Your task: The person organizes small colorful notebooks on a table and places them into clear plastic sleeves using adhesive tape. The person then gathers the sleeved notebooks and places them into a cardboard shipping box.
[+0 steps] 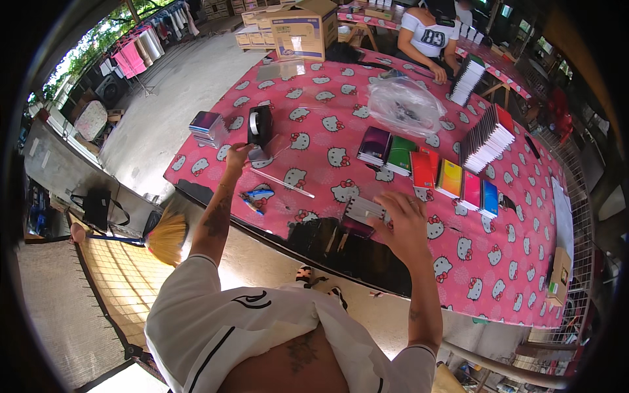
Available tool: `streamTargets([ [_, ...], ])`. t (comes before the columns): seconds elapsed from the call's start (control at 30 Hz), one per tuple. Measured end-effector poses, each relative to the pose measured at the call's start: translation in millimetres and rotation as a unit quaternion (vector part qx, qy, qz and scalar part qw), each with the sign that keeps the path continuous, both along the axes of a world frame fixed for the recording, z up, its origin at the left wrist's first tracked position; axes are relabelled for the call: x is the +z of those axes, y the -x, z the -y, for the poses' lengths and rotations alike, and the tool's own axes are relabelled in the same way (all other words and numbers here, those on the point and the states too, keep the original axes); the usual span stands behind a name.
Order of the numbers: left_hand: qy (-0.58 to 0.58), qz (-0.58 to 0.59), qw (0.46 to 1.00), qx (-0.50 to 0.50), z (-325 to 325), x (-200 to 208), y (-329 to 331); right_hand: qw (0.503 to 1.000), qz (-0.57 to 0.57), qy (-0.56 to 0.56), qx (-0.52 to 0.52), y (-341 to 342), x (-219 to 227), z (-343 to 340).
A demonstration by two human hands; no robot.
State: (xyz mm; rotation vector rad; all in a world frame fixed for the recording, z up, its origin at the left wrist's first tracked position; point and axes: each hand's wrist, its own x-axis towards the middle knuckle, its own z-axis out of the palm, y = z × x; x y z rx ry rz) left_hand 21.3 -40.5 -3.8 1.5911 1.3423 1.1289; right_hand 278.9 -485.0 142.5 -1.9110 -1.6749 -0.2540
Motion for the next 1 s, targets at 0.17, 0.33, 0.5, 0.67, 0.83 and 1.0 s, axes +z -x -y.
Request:
streamTargets([
  [0.17, 0.262, 0.139, 0.953, -0.056, -29, -2, -10, 0.988, 0.014, 0.152, -0.032, -5, -32, -4],
  [0.33, 0.128, 0.091, 0.985, -0.074, -53, -33, -1, 0.993, 0.065, 0.092, -0.025, 20, -7, -17],
  [0.5, 0.109, 0.127, 0.985, -0.031, -54, -46, 3, 0.996, 0.069, 0.06, -0.024, 32, -11, -40],
  [0.67, 0.003, 0.033, 0.999, 0.038, -8, -57, 0, 0.994, 0.007, 0.101, -0.044, 36, -18, -45],
  [0.83, -0.091, -0.436, 0.894, -0.048, 5, 10, 13, 0.994, -0.035, 0.082, -0.058, 38, -19, -42],
  [1.0, -0.041, 0.054, 0.774, -0.629, 142, 67, -92, 0.991, -0.012, 0.106, -0.076, 37, -21, -45],
])
